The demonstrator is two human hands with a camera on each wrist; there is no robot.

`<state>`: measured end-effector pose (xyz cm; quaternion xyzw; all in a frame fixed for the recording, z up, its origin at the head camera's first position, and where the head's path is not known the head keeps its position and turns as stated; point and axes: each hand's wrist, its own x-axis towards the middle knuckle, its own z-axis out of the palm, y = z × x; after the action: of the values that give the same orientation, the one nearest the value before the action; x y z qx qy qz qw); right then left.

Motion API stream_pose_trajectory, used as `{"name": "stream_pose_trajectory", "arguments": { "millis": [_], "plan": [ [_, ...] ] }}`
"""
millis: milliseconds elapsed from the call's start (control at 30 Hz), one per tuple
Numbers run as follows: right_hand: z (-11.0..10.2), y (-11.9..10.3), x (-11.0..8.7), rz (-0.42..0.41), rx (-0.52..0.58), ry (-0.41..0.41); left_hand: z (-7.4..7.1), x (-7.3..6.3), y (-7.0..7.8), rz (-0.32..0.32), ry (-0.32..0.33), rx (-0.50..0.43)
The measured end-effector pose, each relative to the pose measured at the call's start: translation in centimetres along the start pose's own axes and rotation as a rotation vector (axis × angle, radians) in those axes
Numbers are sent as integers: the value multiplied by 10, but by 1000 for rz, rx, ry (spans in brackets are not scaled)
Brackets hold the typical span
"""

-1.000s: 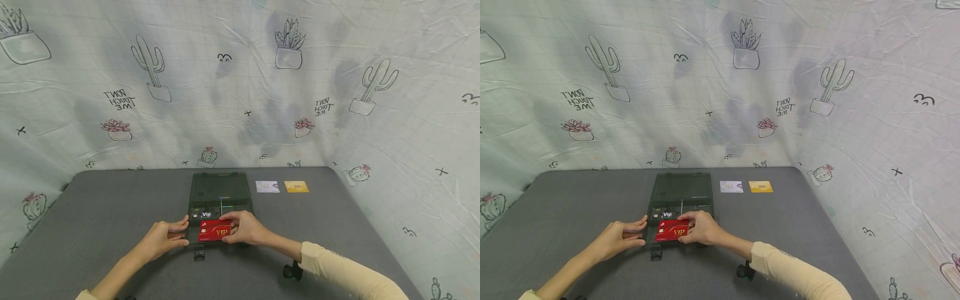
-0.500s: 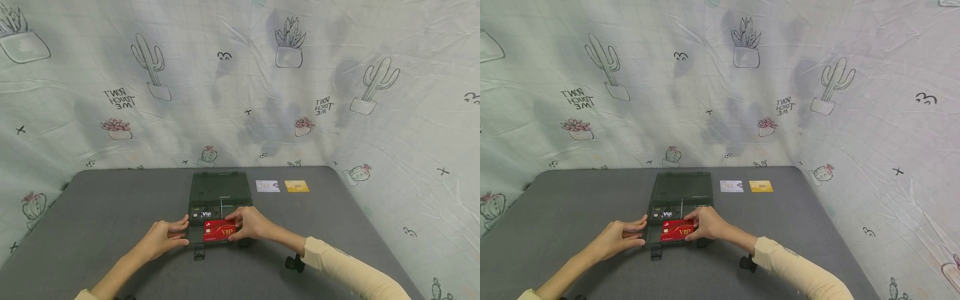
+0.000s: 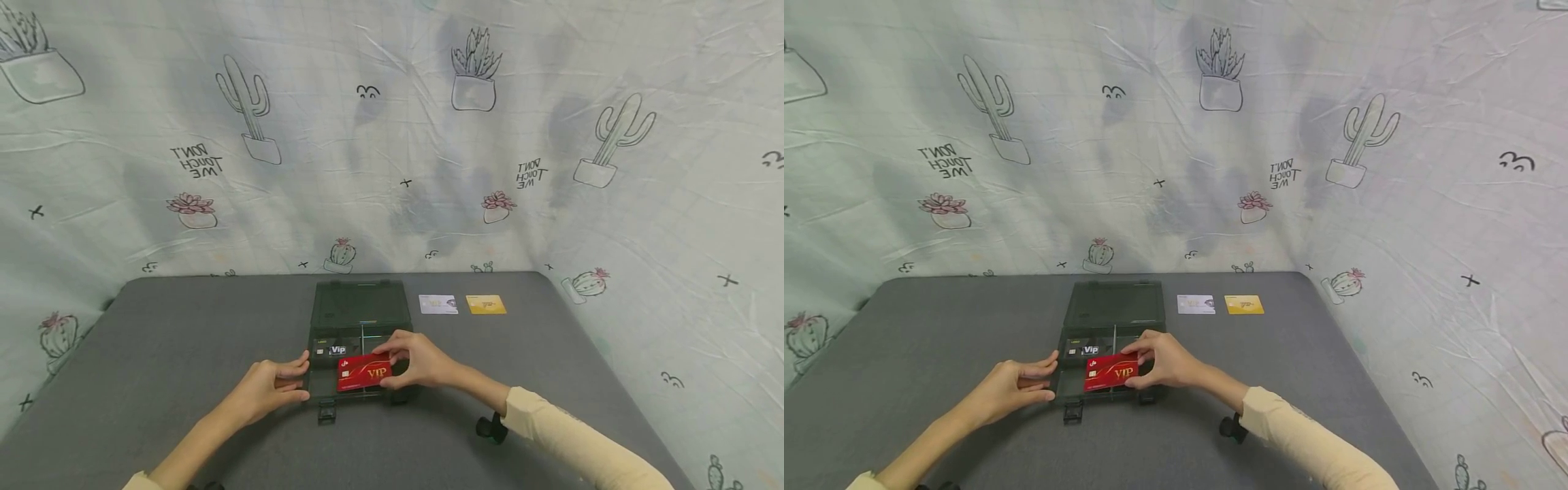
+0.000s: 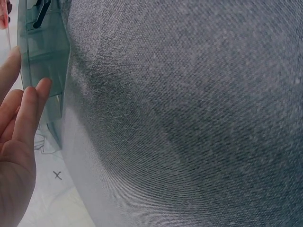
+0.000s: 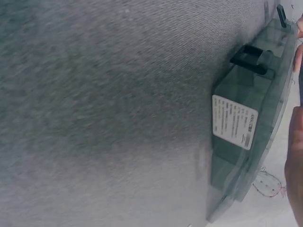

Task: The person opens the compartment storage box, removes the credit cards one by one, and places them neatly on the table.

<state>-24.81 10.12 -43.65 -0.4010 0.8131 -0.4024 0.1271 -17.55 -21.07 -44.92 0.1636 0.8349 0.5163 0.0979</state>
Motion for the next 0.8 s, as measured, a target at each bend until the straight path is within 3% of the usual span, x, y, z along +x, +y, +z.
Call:
{"name": "stream_pose_trajectory", "arguments": {
  "millis": [300, 567, 800],
  "plan": [
    [-8, 11, -12, -92, 128, -22, -2, 1, -2, 5, -9, -5],
    [-19, 17, -25, -43, 275, 32, -5, 1, -2, 3, -13, 5],
    [-28, 21, -32, -37, 276, 66, -7, 4, -2, -5, -20, -5]
  ]
}}
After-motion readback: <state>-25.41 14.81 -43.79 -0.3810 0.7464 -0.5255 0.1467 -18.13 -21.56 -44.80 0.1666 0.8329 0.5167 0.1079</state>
